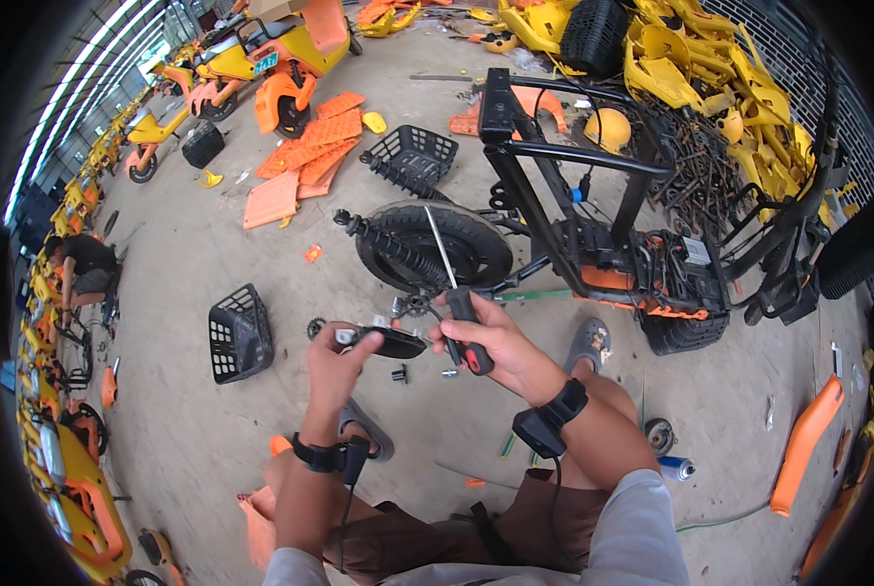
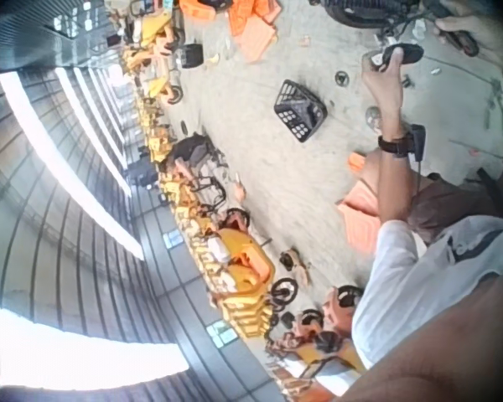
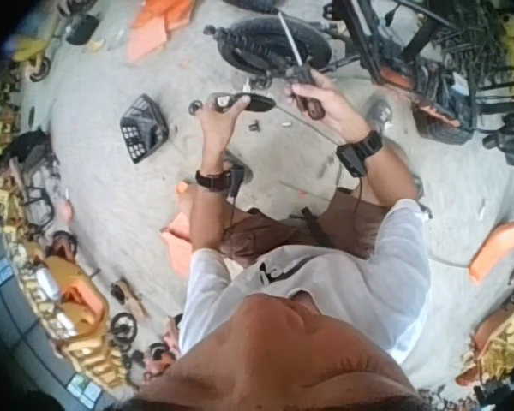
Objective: The person holds a plastic motorcycle component and uses a screwdriver to tighten or loosen screws on an internal metal bracket.
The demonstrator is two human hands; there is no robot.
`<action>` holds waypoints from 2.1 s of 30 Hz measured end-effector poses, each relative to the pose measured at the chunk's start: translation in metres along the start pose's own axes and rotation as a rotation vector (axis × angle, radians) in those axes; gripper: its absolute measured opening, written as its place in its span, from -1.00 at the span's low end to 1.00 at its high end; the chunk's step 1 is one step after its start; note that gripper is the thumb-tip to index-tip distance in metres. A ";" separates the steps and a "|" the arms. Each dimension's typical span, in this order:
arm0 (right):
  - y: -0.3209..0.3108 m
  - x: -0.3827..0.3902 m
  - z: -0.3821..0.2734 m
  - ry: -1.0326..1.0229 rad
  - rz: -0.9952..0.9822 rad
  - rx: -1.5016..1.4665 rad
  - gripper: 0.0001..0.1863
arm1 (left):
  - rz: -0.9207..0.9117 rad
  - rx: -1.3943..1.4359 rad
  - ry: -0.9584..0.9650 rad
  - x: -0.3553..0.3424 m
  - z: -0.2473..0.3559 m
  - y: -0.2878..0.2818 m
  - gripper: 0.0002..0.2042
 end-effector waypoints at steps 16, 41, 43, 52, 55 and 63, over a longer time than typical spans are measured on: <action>0.018 0.003 0.002 0.080 -0.250 0.207 -0.58 | -0.051 -0.493 0.210 0.008 0.014 0.016 -0.63; 0.048 0.001 0.044 0.175 -0.494 0.549 -0.67 | 0.095 -0.368 0.270 0.012 0.013 0.013 -0.70; 0.048 0.000 0.043 0.176 -0.509 0.615 -0.67 | 0.083 -0.425 0.323 0.011 0.014 0.014 -0.66; 0.052 0.005 0.040 0.202 -0.574 0.520 -0.68 | -0.026 -0.157 0.187 0.003 0.011 0.007 -0.42; 0.055 0.008 0.037 0.218 -0.598 0.436 -0.69 | -0.112 0.203 0.065 -0.001 0.004 0.009 -0.48; 0.053 0.008 0.024 0.210 -0.581 0.325 -0.67 | -0.492 0.089 0.123 0.009 0.002 0.048 -0.33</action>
Point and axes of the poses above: each hand's wrist, its own x-axis away from the middle knuckle, its own y-axis out of the palm, z = x × y, the point moved 5 cm from there along -x, towards the middle knuckle, and after that the axes turned 10 degrees about -z, right-handed, at the moved point
